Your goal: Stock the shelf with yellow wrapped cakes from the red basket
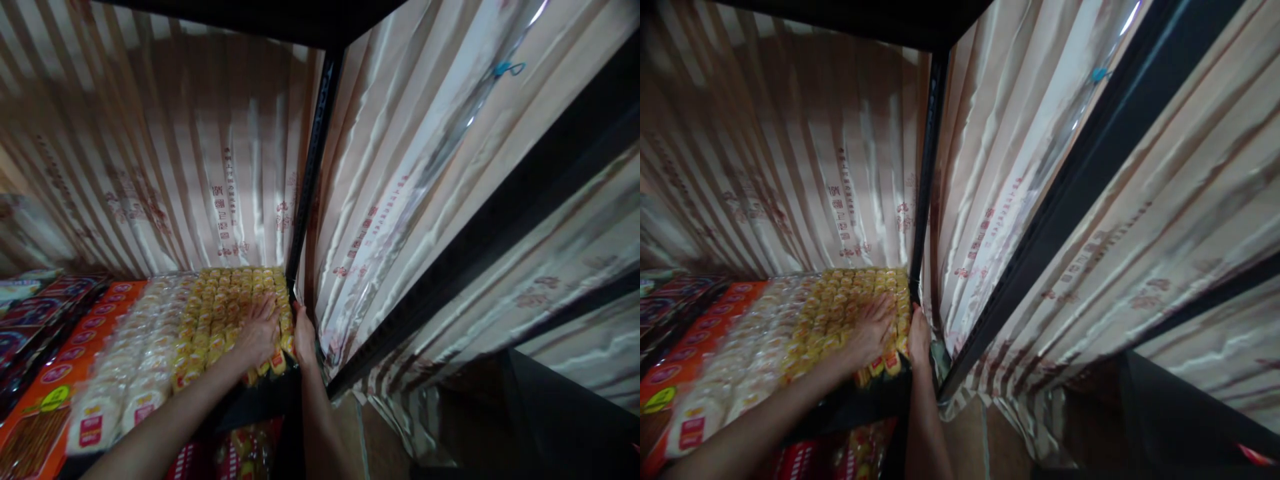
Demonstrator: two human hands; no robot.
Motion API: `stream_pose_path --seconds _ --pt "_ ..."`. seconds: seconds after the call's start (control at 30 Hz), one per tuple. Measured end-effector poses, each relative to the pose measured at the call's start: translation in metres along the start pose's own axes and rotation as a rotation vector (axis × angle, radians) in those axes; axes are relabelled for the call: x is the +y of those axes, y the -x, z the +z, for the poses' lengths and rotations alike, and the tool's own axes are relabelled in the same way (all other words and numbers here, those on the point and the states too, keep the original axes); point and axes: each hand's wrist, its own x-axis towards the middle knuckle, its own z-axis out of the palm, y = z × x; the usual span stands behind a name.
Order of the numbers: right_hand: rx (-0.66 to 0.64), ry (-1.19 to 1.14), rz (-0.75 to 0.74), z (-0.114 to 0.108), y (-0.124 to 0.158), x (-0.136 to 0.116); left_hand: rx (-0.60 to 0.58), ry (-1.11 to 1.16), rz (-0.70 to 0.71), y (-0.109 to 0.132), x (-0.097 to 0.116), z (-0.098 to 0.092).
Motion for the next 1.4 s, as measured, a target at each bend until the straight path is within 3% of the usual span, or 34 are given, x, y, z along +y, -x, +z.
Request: stream_pose_path --seconds 0.1,0.23,0.43,0.57,0.97,1.4 --pt "0.003 -0.003 0.077 -0.004 0.011 -0.008 0.076 0.056 0.068 0.029 0.01 0.007" --pt "0.036 0.067 0.046 -0.008 0.034 -0.011 0.089 0.08 0.103 0.061 0.019 0.015" --pt "0.016 0.238 -0.07 -0.014 0.073 0.011 0.094 0.109 0.08 0.096 0.025 0.027" --pt "0.006 0.356 -0.163 -0.015 0.082 0.027 0.083 0.105 0.047 0.11 0.028 0.035" --pt "0.064 0.297 -0.066 -0.014 0.077 0.015 0.112 0.104 0.036 0.12 0.029 0.035" --pt "0.054 0.261 -0.105 -0.011 0.076 0.02 0.129 0.084 0.126 0.105 0.039 0.059"
